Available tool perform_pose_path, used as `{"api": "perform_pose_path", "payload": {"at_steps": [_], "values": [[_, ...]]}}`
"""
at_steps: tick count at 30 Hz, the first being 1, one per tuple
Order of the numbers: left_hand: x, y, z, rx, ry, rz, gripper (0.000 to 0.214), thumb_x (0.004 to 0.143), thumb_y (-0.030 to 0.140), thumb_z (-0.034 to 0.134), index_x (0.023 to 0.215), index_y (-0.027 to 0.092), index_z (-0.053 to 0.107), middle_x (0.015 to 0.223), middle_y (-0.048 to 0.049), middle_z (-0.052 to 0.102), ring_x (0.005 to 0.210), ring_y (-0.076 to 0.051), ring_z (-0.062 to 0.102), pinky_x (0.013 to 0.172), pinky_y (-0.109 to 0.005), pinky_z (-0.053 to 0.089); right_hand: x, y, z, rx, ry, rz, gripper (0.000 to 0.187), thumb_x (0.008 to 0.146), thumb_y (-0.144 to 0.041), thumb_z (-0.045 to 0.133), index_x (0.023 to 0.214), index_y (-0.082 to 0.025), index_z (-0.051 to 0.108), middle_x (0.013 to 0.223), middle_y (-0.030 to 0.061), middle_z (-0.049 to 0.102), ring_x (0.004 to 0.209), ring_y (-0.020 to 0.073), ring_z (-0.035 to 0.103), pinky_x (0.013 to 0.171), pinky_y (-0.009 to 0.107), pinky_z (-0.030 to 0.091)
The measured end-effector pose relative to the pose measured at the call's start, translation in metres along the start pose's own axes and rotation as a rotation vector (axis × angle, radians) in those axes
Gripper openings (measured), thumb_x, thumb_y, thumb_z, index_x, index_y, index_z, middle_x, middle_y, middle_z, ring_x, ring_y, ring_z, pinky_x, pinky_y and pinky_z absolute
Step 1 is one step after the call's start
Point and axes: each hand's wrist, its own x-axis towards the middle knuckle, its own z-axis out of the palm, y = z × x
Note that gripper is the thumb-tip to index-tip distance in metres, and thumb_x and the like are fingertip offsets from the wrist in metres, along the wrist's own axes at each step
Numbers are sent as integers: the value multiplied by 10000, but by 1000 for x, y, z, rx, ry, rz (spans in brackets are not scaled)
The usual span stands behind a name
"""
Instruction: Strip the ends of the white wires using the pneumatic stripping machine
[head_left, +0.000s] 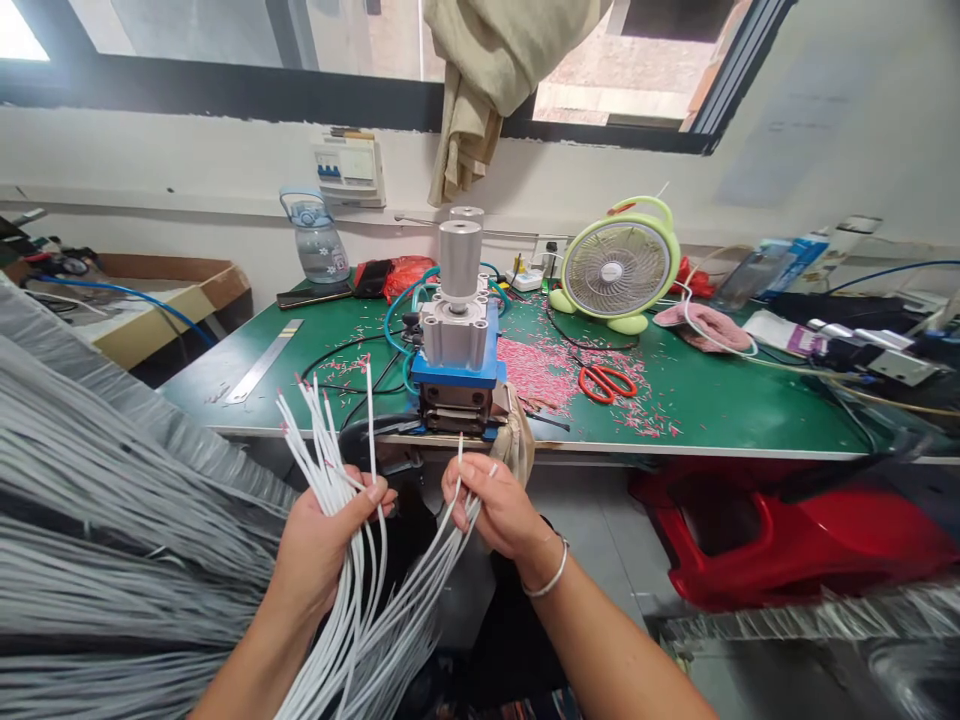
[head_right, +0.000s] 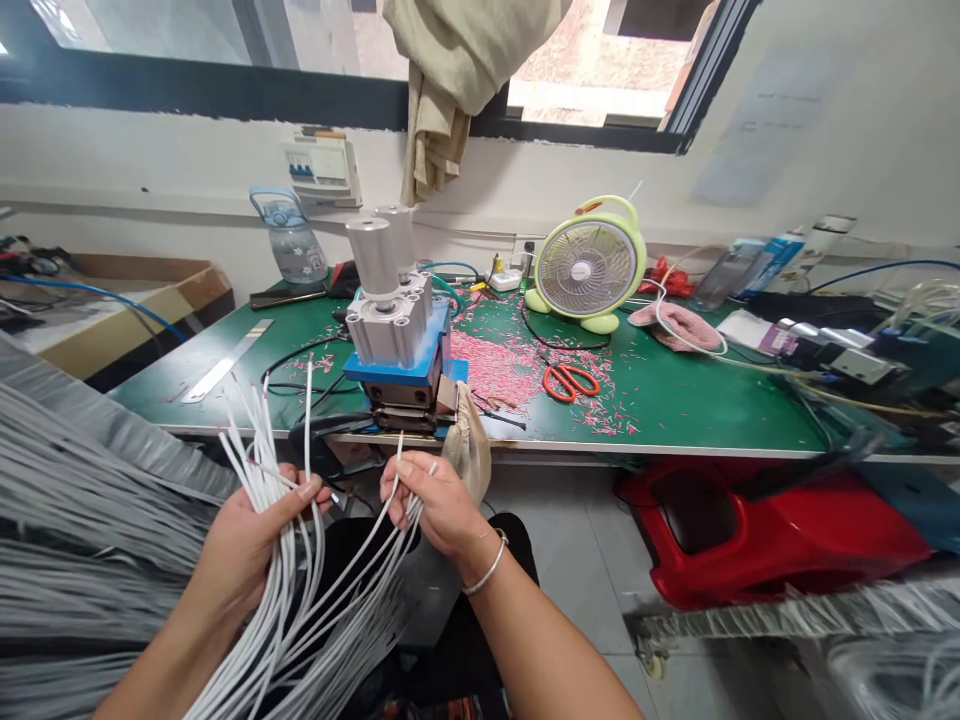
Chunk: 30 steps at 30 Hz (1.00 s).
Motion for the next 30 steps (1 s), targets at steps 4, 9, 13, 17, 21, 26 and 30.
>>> {"api": "perform_pose_path", "payload": {"at_steps": [4, 9, 13, 17, 21, 26, 30], "values": [[1, 11, 8, -32, 55, 41, 307, 570, 168, 719, 784, 178, 499, 689, 39, 610, 618, -117, 619, 635, -239, 515, 14, -6, 7, 92, 179, 47, 183, 748, -305, 551, 747, -121, 556, 600, 2, 550, 379, 60, 480, 346, 162, 343], [5, 25, 15, -63, 79, 122, 296, 563, 157, 722, 782, 178, 523, 706, 37, 613, 624, -119, 622, 639, -243, 525, 27, -13, 12, 175, 289, 48, 153, 700, -262, 583, 759, -123, 561, 579, -1, 559, 388, 70, 481, 356, 178, 372], [6, 29, 15, -60, 89, 145, 265, 564, 168, 720, 755, 170, 536, 701, 36, 610, 627, -115, 622, 637, -234, 527, 27, -11, 8, 170, 255, 16, 164, 706, -290, 581, 732, -133, 544, 588, -7, 544, 394, 61, 464, 366, 173, 362], [8, 22, 10, -58, 112, 96, 300, 541, 174, 731, 760, 175, 527, 688, 37, 611, 613, -123, 624, 626, -242, 525, 16, -5, 4, 65, 96, -17, 220, 747, -347, 552, 700, -134, 527, 569, -14, 508, 389, 46, 427, 374, 166, 332], [9, 9, 2, -16, 42, 28, 347, 532, 176, 734, 790, 171, 502, 690, 29, 610, 622, -130, 622, 623, -236, 507, 3, 2, 2, -66, -1, -24, 253, 779, -362, 515, 709, -121, 541, 601, 2, 515, 411, 50, 429, 383, 172, 334], [6, -1, -3, 69, -66, -19, 303, 564, 193, 716, 777, 161, 503, 685, 16, 609, 635, -129, 608, 646, -247, 479, -2, 4, -2, -96, -22, -11, 261, 792, -358, 500, 709, -117, 555, 633, 9, 526, 418, 51, 435, 383, 176, 345], [0, -6, -4, 183, -107, -36, 264, 543, 218, 725, 708, 145, 532, 627, -3, 610, 604, -139, 589, 640, -257, 461, -3, 1, -1, -84, 2, 0, 260, 761, -358, 542, 707, -107, 582, 670, 34, 568, 499, 76, 512, 479, 202, 422]]}}
